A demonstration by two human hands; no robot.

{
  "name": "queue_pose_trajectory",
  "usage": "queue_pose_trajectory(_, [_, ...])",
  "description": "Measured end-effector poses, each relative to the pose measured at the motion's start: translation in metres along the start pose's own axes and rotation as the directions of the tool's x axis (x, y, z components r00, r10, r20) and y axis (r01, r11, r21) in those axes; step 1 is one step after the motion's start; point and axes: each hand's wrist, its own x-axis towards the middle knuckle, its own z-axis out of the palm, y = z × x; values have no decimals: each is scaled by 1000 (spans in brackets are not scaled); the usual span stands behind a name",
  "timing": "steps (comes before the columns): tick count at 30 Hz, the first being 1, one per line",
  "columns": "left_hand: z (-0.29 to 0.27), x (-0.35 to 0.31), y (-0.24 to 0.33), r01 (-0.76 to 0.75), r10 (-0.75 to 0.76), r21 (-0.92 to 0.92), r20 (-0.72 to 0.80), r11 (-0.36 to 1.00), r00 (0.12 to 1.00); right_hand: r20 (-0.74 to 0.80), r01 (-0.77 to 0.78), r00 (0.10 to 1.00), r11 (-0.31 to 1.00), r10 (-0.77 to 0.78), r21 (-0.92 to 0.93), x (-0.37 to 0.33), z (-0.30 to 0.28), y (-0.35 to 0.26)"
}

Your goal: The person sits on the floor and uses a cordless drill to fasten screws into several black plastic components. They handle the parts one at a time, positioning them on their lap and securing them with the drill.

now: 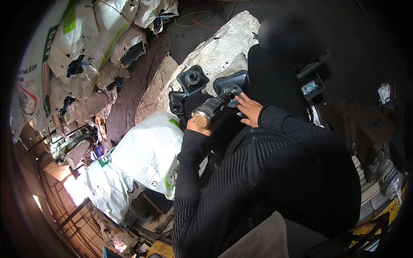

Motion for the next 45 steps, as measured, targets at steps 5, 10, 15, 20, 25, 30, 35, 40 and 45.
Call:
queue_pose_trajectory(5, [-1,22,37,135,-140,136,27,982,990,98,9,995,985,8,-171,10,1,5])
queue_pose_trajectory(10, [3,47,40,3,-36,352,89,936,995,116,16,993,978,9,-209,20,-1,14])
queue_pose_trajectory(15, [7,56,40,0,-52,372,128,928,990,131,34,991,979,-8,-200,22,-2,16])
queue_pose_trajectory(20, [11,67,32,25,-81,285,186,958,979,147,57,989,977,-26,-205,21,-4,16])
queue_pose_trajectory(25, [16,74,20,-10,-63,371,184,929,981,120,48,993,971,-20,-234,19,-4,12])
queue_pose_trajectory(30, [20,74,16,-44,-5,358,134,933,991,170,19,985,969,23,-245,19,-9,9])
queue_pose_trajectory(35, [18,60,7,-69,40,318,98,945,994,130,-23,989,944,70,-329,18,-2,3])
queue_pose_trajectory(40, [17,13,-15,-346,345,-59,-20,936,938,106,17,994,941,20,-338,19,4,16])
queue_pose_trajectory(45, [43,-50,-28,-45,77,-160,203,986,976,-568,-19,823,1000,18,5,42,2,31])
